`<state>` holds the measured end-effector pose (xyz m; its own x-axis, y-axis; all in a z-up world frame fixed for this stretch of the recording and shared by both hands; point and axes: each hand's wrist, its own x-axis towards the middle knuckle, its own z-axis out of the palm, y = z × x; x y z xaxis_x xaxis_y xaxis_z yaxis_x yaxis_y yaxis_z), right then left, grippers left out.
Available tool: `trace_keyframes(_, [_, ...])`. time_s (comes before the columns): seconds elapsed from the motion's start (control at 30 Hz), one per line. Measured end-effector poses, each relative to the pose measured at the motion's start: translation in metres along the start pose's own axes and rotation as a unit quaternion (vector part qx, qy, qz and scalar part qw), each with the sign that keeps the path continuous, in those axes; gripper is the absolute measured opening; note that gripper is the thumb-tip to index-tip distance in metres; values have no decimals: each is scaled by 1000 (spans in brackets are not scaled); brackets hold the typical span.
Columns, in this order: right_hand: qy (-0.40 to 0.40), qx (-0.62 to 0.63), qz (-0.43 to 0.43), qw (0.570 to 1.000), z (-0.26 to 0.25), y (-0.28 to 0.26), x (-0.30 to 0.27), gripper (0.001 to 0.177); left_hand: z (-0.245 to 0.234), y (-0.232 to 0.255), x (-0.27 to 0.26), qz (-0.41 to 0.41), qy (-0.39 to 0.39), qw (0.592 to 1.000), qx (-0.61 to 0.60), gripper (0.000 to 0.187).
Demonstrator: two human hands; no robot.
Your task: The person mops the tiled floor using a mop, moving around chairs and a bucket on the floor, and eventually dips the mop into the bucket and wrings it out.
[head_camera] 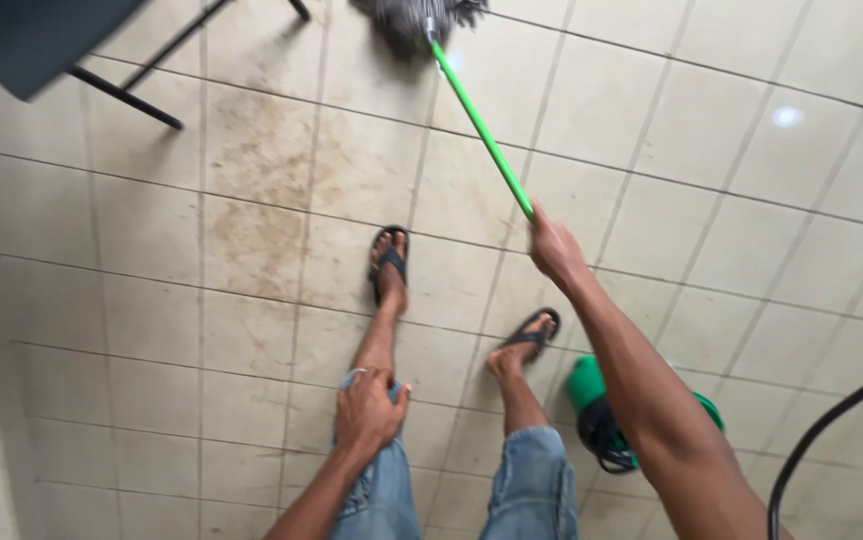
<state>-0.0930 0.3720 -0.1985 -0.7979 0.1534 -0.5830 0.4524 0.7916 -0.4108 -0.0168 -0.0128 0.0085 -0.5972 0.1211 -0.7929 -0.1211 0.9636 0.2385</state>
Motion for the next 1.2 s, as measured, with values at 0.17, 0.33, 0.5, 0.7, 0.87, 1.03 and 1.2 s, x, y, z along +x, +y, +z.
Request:
trace_keyframes(0.17, [-34,-123,127,984,-59,158,-149,51,29,-1,-7,-15,-14,999,29,43])
trace_keyframes(0.33, [-30,-162,297,941,-93,233,-294,50,48,4,-19,-23,-32,997,71,41])
trace_keyframes(0.5, [76,109,377,917,-84,243,-380,34,35,15,-16,-27,-65,995,73,40])
trace_keyframes(0.7, [47,404,474,781,-66,282,-315,26,24,9,-7,-21,-36,997,64,41])
trace_keyframes(0.87, [189,583,452,648,-80,259,-198,32,11,-1,-2,11,-2,999,41,38])
trace_keyframes(1.03, [213,582,397,677,-102,211,-101,21,-1,-12,1,29,17,999,2,33])
trace_keyframes(1.2, [180,557,259,768,-80,148,-31,16,-25,-22,9,27,-10,999,-30,33])
